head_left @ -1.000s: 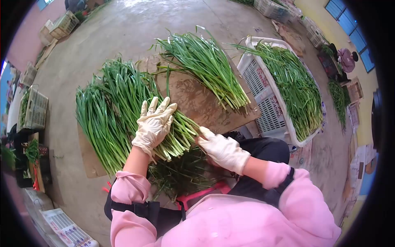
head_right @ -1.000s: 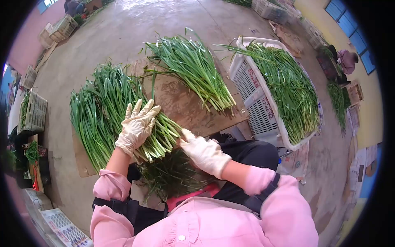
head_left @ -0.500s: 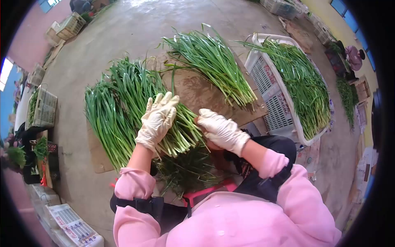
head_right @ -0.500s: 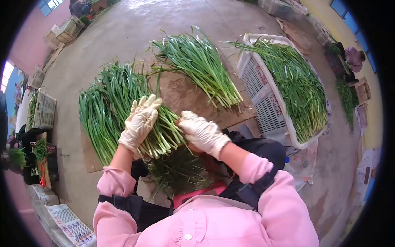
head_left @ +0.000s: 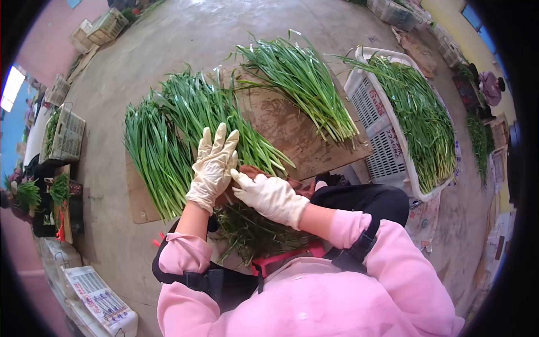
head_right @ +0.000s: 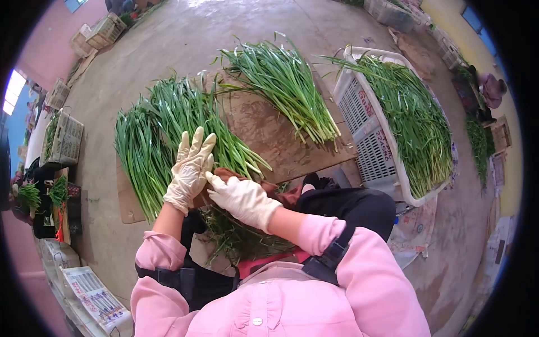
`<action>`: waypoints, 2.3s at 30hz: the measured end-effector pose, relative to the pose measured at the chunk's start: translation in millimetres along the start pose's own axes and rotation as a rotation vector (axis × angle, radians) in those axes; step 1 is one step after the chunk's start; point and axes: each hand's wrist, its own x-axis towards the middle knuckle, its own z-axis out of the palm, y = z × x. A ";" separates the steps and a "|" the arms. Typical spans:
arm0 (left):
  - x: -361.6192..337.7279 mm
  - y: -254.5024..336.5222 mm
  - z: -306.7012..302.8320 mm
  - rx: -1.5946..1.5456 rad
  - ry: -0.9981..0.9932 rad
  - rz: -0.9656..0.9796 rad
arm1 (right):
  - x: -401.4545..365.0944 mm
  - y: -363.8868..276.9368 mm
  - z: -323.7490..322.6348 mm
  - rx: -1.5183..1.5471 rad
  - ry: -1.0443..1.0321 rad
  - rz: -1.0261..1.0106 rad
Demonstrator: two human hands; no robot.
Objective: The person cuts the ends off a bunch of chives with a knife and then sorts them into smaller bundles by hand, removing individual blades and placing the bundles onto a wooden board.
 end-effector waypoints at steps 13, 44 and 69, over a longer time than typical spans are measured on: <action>5.3 -4.8 14.1 0.016 -0.077 0.068 | -2.2 -13.2 -53.2 -0.007 0.451 -0.366; -22.9 58.6 32.3 -1.334 0.216 -0.596 | 51.5 81.6 11.3 0.736 -0.044 0.006; 61.0 50.3 -8.6 -0.206 0.304 0.088 | -70.4 101.2 -71.2 1.008 0.625 0.273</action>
